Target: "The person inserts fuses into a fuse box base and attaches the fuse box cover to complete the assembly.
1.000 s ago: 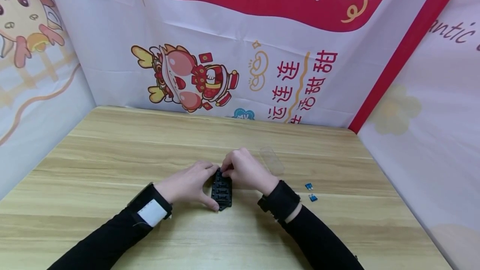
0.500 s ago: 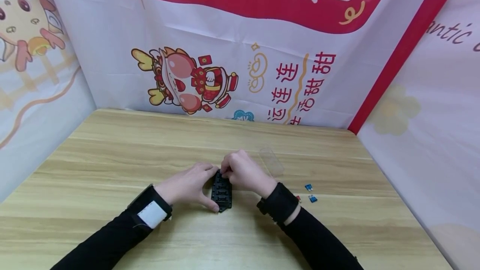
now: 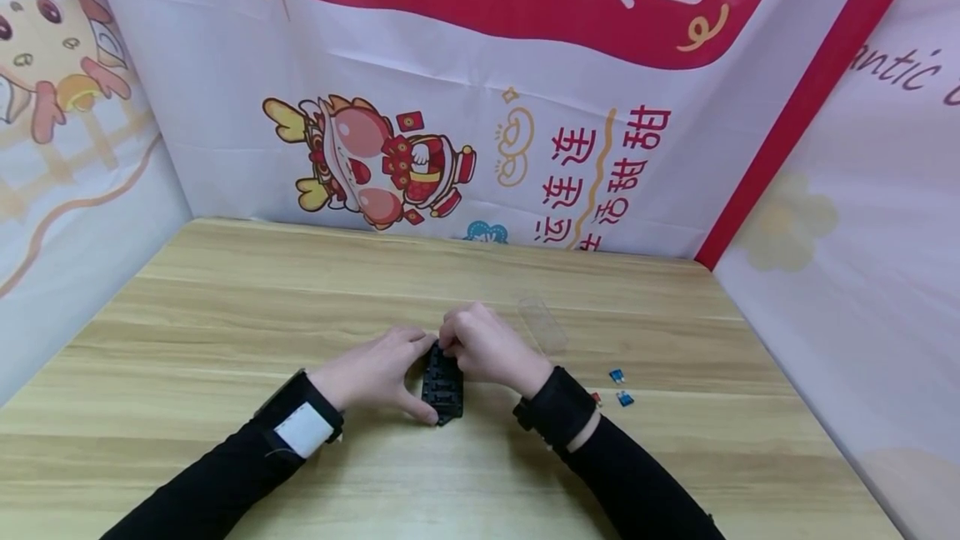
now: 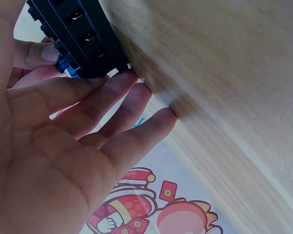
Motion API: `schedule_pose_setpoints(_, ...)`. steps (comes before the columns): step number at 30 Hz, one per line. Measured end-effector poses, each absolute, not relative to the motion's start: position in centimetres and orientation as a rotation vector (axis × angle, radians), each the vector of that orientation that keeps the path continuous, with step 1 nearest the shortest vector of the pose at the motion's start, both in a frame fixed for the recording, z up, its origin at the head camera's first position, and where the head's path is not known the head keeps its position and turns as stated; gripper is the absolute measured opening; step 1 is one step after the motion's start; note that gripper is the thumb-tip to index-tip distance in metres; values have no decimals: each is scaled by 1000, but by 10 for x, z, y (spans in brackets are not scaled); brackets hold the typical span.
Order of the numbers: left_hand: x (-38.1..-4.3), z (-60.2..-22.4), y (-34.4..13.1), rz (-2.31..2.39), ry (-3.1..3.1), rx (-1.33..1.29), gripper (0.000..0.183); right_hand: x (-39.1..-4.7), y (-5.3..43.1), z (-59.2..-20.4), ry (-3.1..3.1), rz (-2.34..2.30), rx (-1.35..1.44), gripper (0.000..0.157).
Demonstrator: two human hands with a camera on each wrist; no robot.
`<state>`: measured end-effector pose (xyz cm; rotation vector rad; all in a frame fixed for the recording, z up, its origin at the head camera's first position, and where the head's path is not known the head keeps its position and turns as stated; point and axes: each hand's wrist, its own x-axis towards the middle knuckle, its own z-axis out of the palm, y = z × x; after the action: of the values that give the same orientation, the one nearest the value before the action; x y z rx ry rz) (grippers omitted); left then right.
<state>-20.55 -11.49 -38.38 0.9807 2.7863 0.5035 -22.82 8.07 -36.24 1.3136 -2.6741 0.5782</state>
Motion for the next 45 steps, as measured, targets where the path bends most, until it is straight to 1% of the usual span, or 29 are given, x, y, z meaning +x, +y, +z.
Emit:
schedule_pose_setpoints(7, -207, -382, -114, 509, 2784, 998, 104, -230, 82, -364, -2662, 573, 1297, 23)
schedule_pose_setpoints(24, -205, -383, -112, 477, 2782, 978, 105, -234, 84, -369, -2711, 694, 1278, 20)
schedule_pose_setpoints(33, -206, -386, -115, 506, 2776, 1009, 104, -232, 80, -369, -2711, 664, 1263, 22)
schedule_pose_setpoints(45, -205, -385, -114, 511, 2777, 975, 103, -232, 78, -370, -2751, 645, 1230, 21)
